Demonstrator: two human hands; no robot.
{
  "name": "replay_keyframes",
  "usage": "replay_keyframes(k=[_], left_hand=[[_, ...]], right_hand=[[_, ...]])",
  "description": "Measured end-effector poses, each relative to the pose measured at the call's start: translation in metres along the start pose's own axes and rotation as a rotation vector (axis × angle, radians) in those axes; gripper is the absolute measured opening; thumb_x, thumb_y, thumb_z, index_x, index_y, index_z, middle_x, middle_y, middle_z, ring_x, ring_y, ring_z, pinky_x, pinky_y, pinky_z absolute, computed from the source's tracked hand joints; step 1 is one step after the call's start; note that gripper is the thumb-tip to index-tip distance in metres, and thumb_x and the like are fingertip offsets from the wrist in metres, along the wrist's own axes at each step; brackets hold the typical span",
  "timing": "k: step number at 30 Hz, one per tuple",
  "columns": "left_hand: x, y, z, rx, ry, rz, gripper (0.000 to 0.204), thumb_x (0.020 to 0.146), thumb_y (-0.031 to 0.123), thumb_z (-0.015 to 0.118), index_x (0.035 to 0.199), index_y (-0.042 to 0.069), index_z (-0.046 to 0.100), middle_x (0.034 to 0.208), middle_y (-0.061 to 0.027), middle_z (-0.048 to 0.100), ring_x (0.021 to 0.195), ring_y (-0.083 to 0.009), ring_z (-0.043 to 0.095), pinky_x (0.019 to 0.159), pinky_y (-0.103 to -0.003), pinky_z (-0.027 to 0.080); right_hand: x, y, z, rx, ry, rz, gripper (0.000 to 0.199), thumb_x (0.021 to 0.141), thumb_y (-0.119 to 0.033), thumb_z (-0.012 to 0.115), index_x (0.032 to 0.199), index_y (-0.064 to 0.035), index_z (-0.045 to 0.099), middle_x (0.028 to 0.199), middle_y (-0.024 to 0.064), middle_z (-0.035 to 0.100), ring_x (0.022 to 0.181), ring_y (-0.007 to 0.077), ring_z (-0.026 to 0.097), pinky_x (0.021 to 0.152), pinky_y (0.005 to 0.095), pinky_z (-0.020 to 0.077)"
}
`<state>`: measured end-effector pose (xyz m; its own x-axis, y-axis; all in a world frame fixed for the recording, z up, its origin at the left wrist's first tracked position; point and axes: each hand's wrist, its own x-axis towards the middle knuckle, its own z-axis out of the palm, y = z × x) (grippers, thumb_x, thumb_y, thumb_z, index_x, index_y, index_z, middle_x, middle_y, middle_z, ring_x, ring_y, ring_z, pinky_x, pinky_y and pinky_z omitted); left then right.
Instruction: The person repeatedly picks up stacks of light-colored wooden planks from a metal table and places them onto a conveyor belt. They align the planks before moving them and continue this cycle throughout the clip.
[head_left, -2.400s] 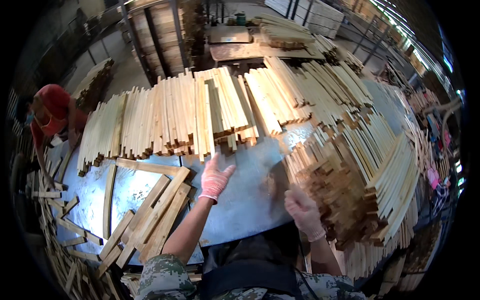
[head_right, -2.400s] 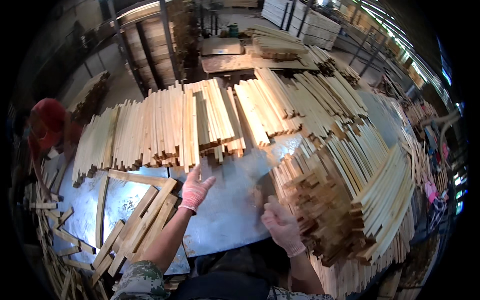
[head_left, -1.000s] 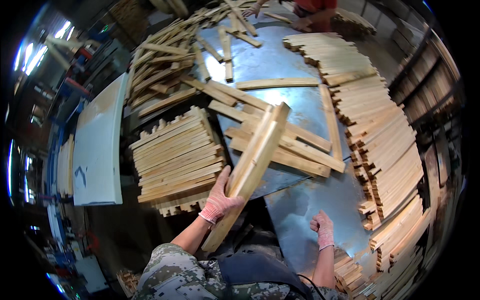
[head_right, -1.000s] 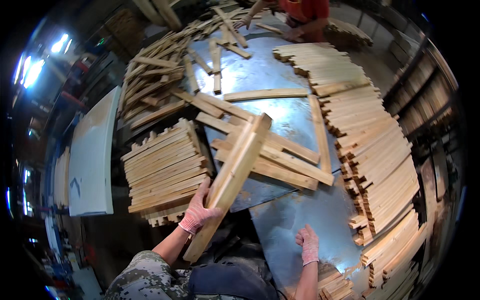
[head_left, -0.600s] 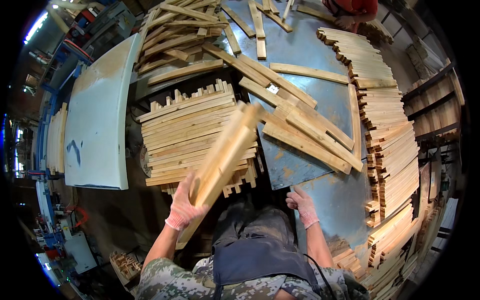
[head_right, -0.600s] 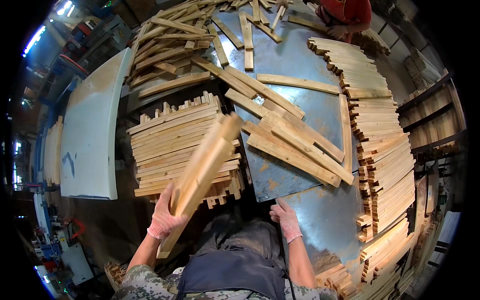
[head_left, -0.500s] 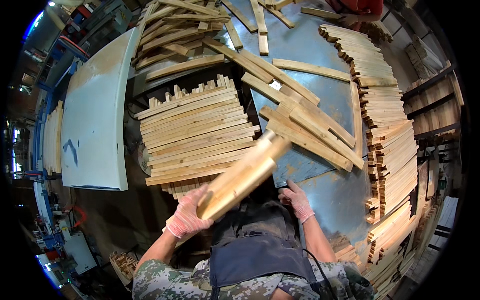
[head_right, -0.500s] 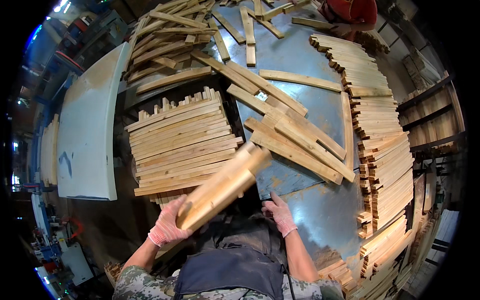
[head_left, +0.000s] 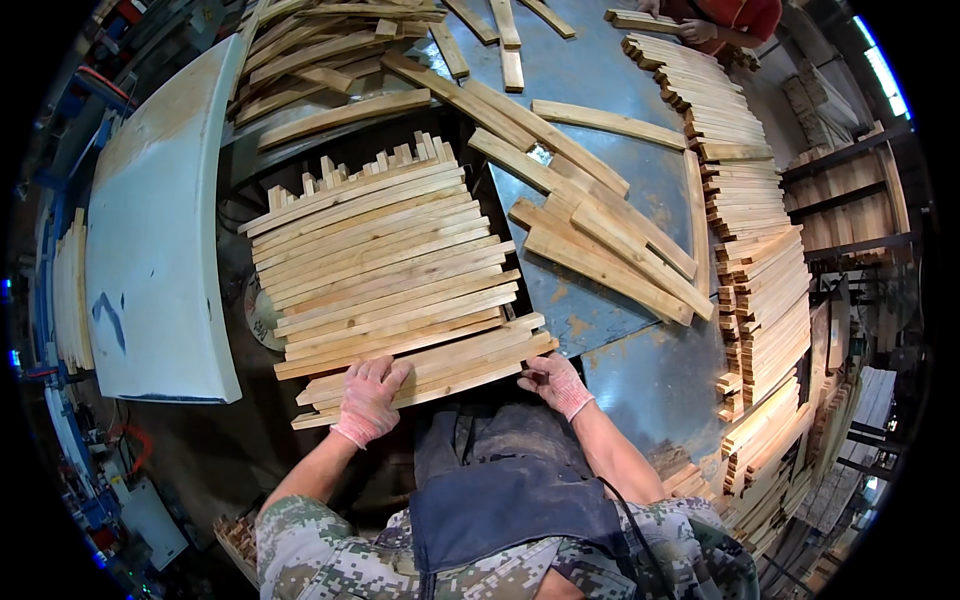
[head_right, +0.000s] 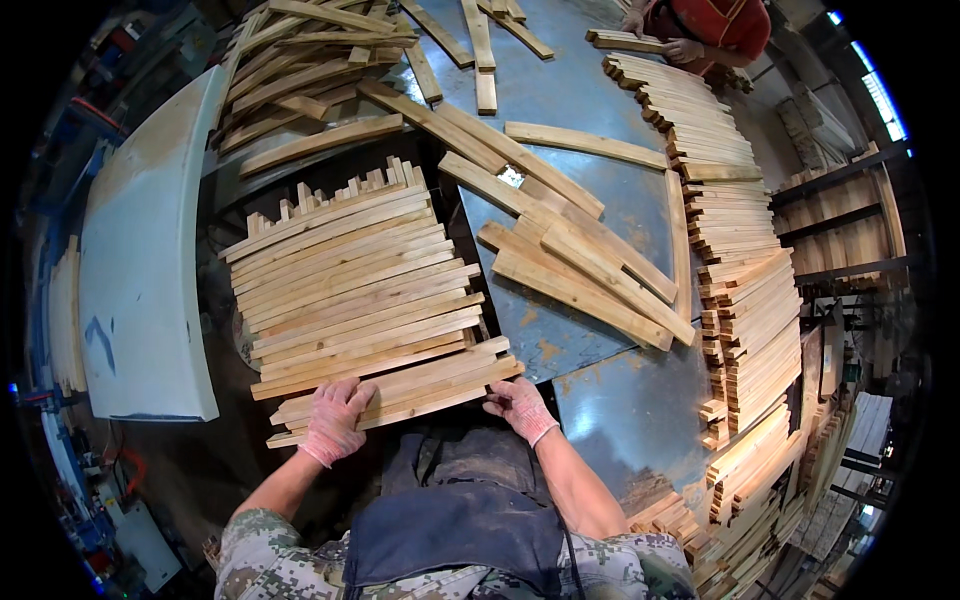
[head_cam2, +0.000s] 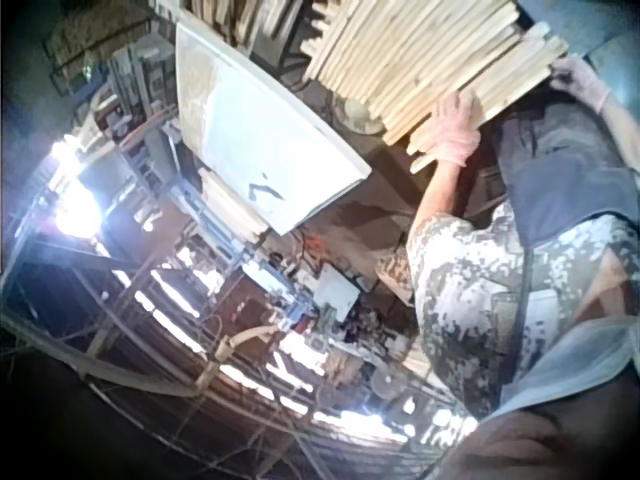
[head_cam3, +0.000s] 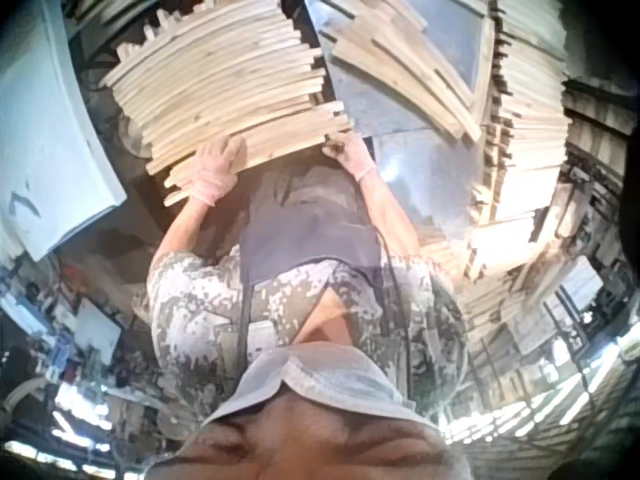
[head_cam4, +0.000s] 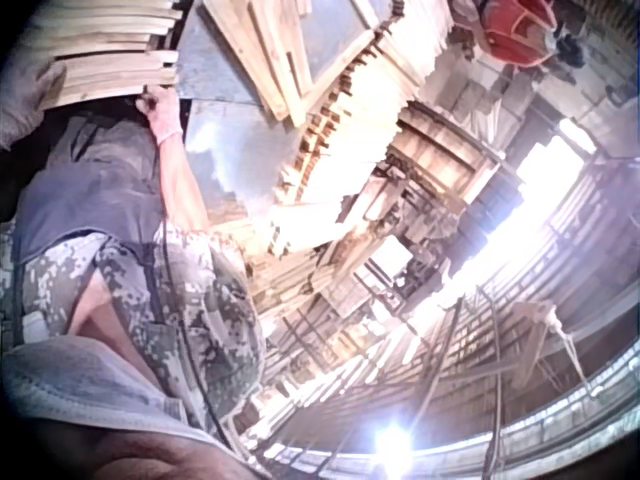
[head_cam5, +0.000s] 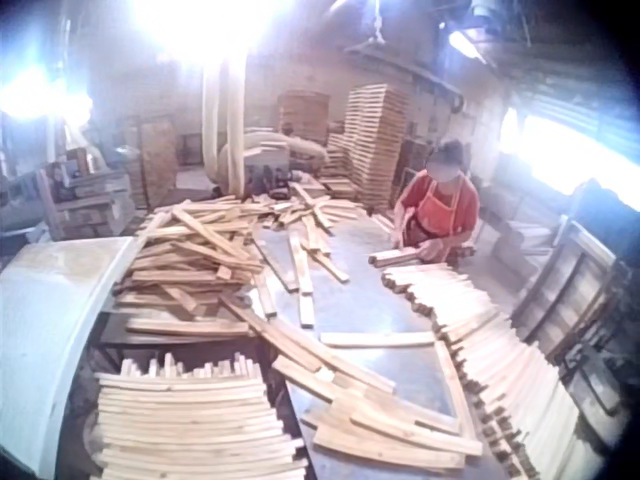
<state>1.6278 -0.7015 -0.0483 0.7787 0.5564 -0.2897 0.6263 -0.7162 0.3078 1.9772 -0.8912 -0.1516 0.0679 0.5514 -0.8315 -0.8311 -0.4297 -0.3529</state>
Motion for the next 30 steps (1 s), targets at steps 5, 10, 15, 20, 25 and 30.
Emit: replay_keyframes(k=[5,10,15,20,25,30], left_hand=[[-0.017,0.01,0.036,0.044,0.223,-0.214,0.094,0.059,0.018,0.087,0.149,0.02,0.059,0.152,-0.0192,0.053,0.146,-0.0409,0.046,0.127,-0.063,0.027],[-0.024,0.002,0.059,0.09,0.215,-0.457,0.113,0.061,0.035,0.096,0.16,0.017,0.046,0.163,-0.0261,0.043,0.152,-0.0478,0.039,0.13,-0.067,0.018],[-0.013,-0.017,0.061,0.094,0.15,-0.386,0.119,0.061,0.039,0.097,0.164,0.014,0.043,0.168,-0.0254,0.039,0.157,-0.048,0.035,0.133,-0.065,0.015],[-0.003,-0.029,0.051,0.044,0.104,-0.334,0.114,0.064,0.038,0.096,0.163,0.014,0.045,0.166,-0.0279,0.04,0.154,-0.0502,0.037,0.131,-0.068,0.017],[0.004,-0.035,0.042,0.04,0.181,-0.281,0.109,0.063,0.033,0.094,0.16,0.013,0.048,0.163,-0.0283,0.043,0.153,-0.0508,0.038,0.131,-0.068,0.017],[0.009,-0.035,0.034,0.033,0.131,-0.263,0.106,0.062,0.03,0.093,0.157,0.013,0.05,0.162,-0.0281,0.044,0.153,-0.0506,0.038,0.13,-0.068,0.019]], right_hand=[[-0.004,-0.007,0.0,0.118,0.102,-0.108,0.077,0.099,-0.022,0.075,0.163,-0.0224,0.033,0.134,0.0076,0.061,0.113,0.0285,0.065,0.09,0.0538,0.0601],[0.01,-0.019,0.017,0.022,0.168,-0.174,0.092,0.105,-0.033,0.073,0.176,-0.0219,0.015,0.151,0.0124,0.054,0.127,0.0301,0.061,0.096,0.0565,0.058],[0.024,-0.026,0.031,-0.027,0.19,-0.237,0.08,0.108,-0.037,0.069,0.173,-0.0136,0.027,0.158,0.013,0.053,0.132,0.0286,0.06,0.1,0.0539,0.0585],[0.033,-0.028,0.031,-0.021,0.187,-0.23,0.062,0.112,-0.037,0.063,0.166,-0.0132,0.045,0.152,0.0094,0.06,0.13,0.0275,0.064,0.1,0.0531,0.0611],[0.04,-0.024,0.028,-0.005,0.136,-0.265,0.066,0.111,-0.035,0.066,0.167,-0.0087,0.044,0.153,0.0106,0.06,0.133,0.0252,0.062,0.106,0.0463,0.0562],[0.04,-0.028,0.031,-0.062,0.183,-0.33,0.067,0.108,-0.033,0.068,0.166,-0.0066,0.046,0.15,0.0116,0.063,0.133,0.0236,0.06,0.114,0.0442,0.0483]])
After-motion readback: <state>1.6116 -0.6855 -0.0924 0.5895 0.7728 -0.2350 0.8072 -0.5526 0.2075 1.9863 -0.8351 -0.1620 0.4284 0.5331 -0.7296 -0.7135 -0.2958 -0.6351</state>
